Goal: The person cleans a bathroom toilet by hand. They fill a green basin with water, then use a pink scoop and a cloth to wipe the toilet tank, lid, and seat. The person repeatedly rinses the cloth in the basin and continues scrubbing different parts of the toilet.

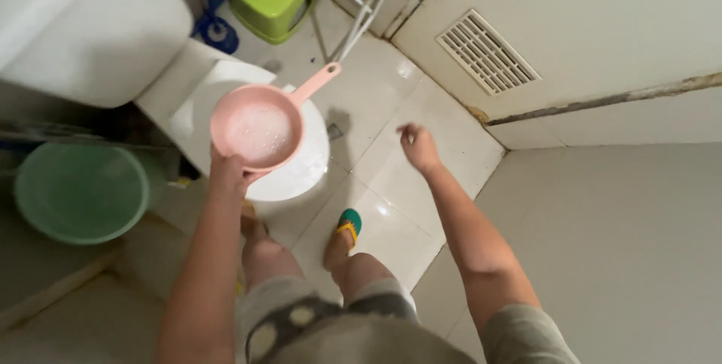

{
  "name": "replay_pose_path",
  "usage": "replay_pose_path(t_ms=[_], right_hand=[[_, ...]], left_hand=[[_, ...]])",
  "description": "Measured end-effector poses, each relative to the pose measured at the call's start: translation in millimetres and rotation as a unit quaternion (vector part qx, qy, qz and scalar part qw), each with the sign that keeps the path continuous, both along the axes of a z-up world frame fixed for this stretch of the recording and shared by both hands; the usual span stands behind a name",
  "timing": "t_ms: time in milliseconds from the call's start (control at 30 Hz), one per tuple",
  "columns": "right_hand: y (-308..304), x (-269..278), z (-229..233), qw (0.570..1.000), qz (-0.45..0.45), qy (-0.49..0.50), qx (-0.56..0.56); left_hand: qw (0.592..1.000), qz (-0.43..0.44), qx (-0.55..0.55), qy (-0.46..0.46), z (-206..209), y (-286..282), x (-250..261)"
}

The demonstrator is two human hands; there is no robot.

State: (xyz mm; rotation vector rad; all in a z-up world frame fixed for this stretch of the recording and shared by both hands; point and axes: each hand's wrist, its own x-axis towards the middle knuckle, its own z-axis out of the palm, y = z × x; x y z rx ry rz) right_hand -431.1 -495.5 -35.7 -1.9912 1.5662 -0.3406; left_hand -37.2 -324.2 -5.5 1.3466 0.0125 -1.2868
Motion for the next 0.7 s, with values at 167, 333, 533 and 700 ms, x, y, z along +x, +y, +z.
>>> replay_pose_path(t_ms=[167,333,533,700], right_hand=[[7.6,-65.0,-110.3,0.986,0.014,0.08,0.147],[-4.0,-44.2,-254.3,0.977,0.03,0.101,0.188],[-0.6,17.0,-430.7,0.963,0.096,0.166,0.188],[7.9,83.1,-543.5,0.938,0.12,0.218,0.24]], left_hand=[[0.999,0.016,0.025,-0.022,-59.2,-9.7,-29.7],[0.994,-0.065,0.046,-0.076,-128.9,-30.0,-4.6],[0.977,-0.138,0.054,-0.153,-188.9,-29.2,32.1],[0.883,-0.073,-0.073,-0.458,-210.1,-33.1,31.9]])
